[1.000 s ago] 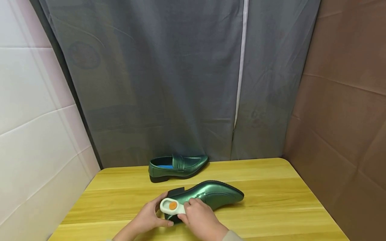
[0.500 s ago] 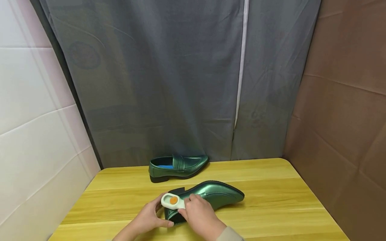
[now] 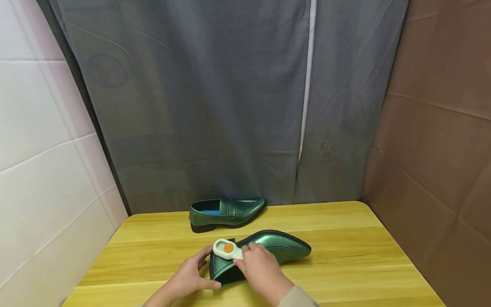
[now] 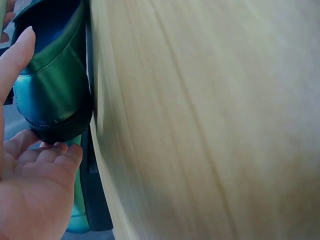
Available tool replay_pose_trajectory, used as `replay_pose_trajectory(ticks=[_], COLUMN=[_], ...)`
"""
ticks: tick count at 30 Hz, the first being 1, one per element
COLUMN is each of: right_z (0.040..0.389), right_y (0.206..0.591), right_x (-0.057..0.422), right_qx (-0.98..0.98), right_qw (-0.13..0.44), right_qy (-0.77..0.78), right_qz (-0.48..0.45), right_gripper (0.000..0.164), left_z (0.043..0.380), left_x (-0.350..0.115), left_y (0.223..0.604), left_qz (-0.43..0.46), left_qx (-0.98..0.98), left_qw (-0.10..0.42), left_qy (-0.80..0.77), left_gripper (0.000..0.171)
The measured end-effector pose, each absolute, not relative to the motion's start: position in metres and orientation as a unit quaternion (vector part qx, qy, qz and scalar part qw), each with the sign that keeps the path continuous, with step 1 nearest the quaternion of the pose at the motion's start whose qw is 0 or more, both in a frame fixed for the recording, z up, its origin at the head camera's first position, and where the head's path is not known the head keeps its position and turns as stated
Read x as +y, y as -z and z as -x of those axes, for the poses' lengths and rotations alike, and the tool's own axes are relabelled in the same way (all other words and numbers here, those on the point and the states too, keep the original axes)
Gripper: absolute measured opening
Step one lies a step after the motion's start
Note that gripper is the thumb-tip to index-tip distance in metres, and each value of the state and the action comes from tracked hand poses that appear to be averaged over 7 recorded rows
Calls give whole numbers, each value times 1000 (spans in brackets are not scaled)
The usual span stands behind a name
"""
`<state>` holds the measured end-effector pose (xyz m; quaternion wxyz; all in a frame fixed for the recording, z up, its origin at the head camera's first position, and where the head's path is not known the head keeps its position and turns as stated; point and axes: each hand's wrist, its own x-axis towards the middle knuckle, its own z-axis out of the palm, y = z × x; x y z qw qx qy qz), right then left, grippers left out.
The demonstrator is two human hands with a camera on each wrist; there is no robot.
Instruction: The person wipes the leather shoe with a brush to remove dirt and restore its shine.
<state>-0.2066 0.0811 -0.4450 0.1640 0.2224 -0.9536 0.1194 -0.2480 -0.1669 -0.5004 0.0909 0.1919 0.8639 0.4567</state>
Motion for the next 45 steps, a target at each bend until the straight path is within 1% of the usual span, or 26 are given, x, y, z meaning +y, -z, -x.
replay_pose_trajectory(ticks=[5, 8, 16, 20, 27, 32, 35, 41, 45], right_z=[207, 207, 207, 207, 203, 202, 201, 197, 194], right_y=[442, 441, 441, 443, 445, 448, 450, 452, 456], right_x=[91, 98, 117, 126, 144, 162, 174, 195, 206], right_qx=[-957, -957, -957, -955, -955, -955, -958, -967, -968], right_qw=[164, 177, 206, 217, 221, 223, 213, 160, 154], right_qy=[-123, -120, -125, -137, -139, -150, -159, -188, -193], right_qz=[-203, -196, -164, -152, -140, -126, -108, -61, -50], right_gripper=[36, 36, 29, 29, 32, 29, 26, 22, 20], left_z=[248, 248, 247, 248, 247, 246, 247, 248, 249], left_x=[-167, -166, -166, -165, -166, -168, -168, -169, -168], left_y=[500, 499, 499, 499, 498, 496, 496, 497, 497], left_qz=[-192, -191, -189, -187, -186, -185, -180, -176, -177], left_qx=[864, 865, 864, 864, 861, 857, 855, 852, 852], left_qw=[94, 94, 99, 102, 108, 112, 115, 117, 119], left_qy=[-456, -455, -456, -457, -460, -468, -473, -480, -478], left_gripper=[114, 115, 116, 116, 116, 115, 116, 116, 116])
